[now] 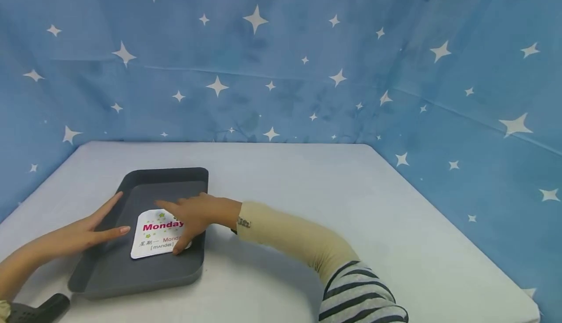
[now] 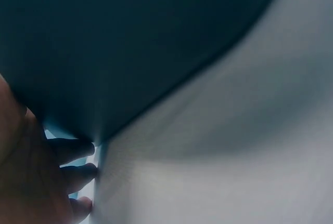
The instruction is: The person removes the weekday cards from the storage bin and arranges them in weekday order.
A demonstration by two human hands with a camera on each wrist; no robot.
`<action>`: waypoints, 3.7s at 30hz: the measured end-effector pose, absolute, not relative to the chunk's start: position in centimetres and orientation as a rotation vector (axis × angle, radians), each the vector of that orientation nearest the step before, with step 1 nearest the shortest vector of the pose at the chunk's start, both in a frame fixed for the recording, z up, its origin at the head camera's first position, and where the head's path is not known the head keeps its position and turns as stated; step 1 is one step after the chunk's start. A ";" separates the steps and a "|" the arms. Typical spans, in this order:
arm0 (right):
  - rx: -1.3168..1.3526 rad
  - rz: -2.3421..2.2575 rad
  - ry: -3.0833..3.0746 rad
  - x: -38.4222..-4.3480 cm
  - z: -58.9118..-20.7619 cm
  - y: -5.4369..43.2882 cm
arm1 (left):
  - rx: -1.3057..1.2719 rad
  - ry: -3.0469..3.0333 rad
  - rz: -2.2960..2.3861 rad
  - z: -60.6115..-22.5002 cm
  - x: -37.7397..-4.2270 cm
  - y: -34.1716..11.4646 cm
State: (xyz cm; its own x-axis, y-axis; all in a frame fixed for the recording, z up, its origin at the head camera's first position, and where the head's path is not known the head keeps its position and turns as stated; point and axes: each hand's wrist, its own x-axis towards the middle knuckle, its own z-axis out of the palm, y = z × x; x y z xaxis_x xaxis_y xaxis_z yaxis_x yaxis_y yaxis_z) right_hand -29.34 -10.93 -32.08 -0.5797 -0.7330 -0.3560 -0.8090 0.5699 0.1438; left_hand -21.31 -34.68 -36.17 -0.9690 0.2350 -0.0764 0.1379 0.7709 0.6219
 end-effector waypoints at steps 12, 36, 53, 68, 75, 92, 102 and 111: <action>-1.496 0.226 2.612 -28.9 -32.6 -9.6 | 0.213 2.836 0.957 -35.0 -20.2 -34.1; -1.394 -0.215 2.923 -31.8 -26.9 -3.9 | 0.211 2.841 0.961 -34.3 -20.7 -34.1; -1.043 -0.153 2.835 -36.2 -27.3 0.6 | 0.232 2.830 0.989 -34.2 -20.5 -33.9; -1.038 -0.090 2.726 -36.1 -28.3 0.6 | 0.218 2.820 0.989 -34.3 -20.6 -33.9; -1.055 -0.069 2.723 -36.0 -28.2 0.5 | 0.223 2.802 1.022 -34.5 -20.6 -34.1; -1.022 -0.140 2.602 -36.4 -28.6 0.6 | 0.218 2.809 1.005 -34.4 -20.6 -34.0; -0.956 -0.147 2.599 -36.3 -28.8 0.4 | 0.215 2.805 1.005 -34.5 -20.5 -34.0; -0.941 -0.135 2.601 -36.3 -29.1 0.5 | 0.219 2.803 1.008 -34.6 -20.6 -34.0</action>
